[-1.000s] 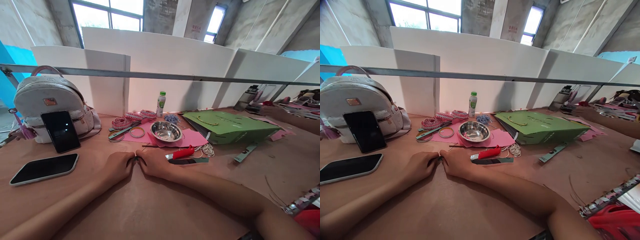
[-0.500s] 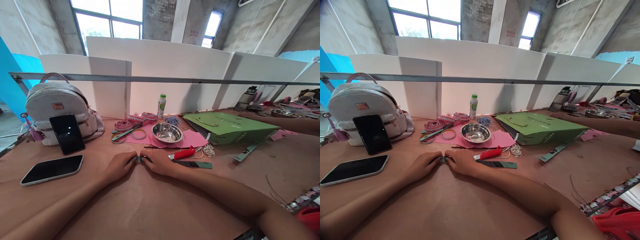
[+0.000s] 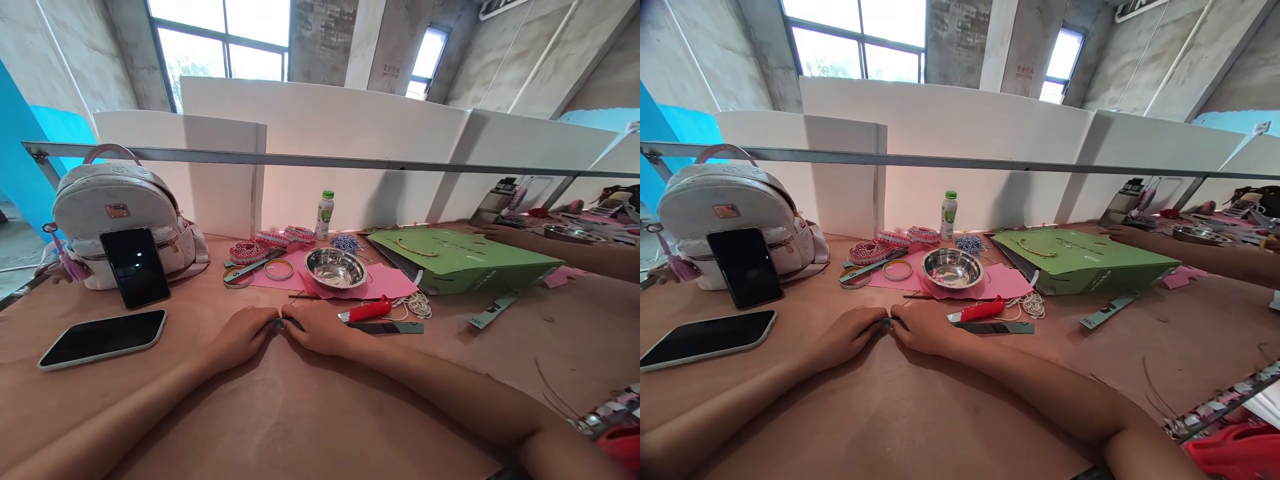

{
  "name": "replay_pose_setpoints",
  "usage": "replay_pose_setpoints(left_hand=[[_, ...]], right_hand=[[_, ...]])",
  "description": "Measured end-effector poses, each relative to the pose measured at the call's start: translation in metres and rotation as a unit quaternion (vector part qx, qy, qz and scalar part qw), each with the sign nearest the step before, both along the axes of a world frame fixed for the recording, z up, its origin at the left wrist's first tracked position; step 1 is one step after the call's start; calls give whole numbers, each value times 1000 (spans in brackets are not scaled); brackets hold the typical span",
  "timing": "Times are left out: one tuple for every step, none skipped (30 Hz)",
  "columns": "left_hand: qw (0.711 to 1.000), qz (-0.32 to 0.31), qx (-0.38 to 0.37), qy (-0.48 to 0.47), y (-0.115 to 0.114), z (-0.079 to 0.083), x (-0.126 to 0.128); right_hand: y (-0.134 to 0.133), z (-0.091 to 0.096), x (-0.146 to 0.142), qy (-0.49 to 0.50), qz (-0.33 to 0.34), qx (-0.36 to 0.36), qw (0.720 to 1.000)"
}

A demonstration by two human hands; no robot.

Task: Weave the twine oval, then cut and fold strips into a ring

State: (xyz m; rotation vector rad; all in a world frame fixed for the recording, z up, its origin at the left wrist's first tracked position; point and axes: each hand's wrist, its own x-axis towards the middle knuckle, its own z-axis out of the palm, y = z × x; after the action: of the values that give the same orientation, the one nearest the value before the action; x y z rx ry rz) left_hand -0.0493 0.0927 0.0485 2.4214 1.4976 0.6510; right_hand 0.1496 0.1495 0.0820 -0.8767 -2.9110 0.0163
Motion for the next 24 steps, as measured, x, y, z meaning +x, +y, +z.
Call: replay_pose_setpoints(left_hand=[[1000,-3,2,2,-1,0,1],[1000,-3,4,4,-1,0,2],[1000,2,5,5,-2,-1,4],[1000,11,4,5,-2,-1,5],[1000,23,3,5,-2,-2,6],[999,36,0,4,-1,-2,7],[999,49,-2,1,0,-3,8],[998,59,-4,-1,0,-3,9],[998,67,-5,-4,1,-4,10],[997,74,-5,-7,1,-4,10],[997,79,-4,-8,0,-4,11],[996,84,-1,-7,-1,-4,11],[996,89,4,-5,-3,-4,12],[995,96,11,-1,-5,-3,12],[995,102,19,4,-7,-3,13],[994,107,26,9,-10,-3,13],[993,111,32,13,-11,-3,14],[993,113,37,16,-13,-2,14],[992,114,40,18,-13,-2,14],[992,114,42,17,-13,-2,14],[993,113,43,15,-13,-1,13],[993,113,44,11,-11,0,11],[992,113,45,7,-10,0,9],[992,116,47,2,-8,1,6]], right_hand=[[0,0,0,-2,5,1,1000],[0,0,0,-4,8,1,1000],[0,0,0,-5,9,1,1000],[-1,0,0,-6,6,2,1000],[-1,0,0,-6,0,3,1000],[-1,-1,0,-5,-7,3,1000],[-1,-1,0,-4,-14,4,1000],[-2,-1,-1,-3,-21,5,1000],[-2,-1,-1,-2,-26,6,1000],[-3,-1,-2,0,-31,7,999],[-4,-1,-2,1,-35,9,999],[-6,-2,-3,2,-39,11,999],[-8,-2,-3,3,-42,14,999],[-9,-2,-4,4,-44,16,999],[-11,-2,-4,4,-45,19,999],[-12,-3,-4,4,-46,21,999],[-13,-3,-4,3,-45,23,999],[-14,-3,-5,2,-44,24,999],[-14,-4,-5,1,-42,24,999],[-14,-3,-6,-1,-39,24,999],[-13,-3,-6,-3,-35,23,999],[-12,-1,-5,-6,-32,22,999],[-10,1,-4,-9,-30,19,999],[-7,4,0,-13,-29,16,999]])
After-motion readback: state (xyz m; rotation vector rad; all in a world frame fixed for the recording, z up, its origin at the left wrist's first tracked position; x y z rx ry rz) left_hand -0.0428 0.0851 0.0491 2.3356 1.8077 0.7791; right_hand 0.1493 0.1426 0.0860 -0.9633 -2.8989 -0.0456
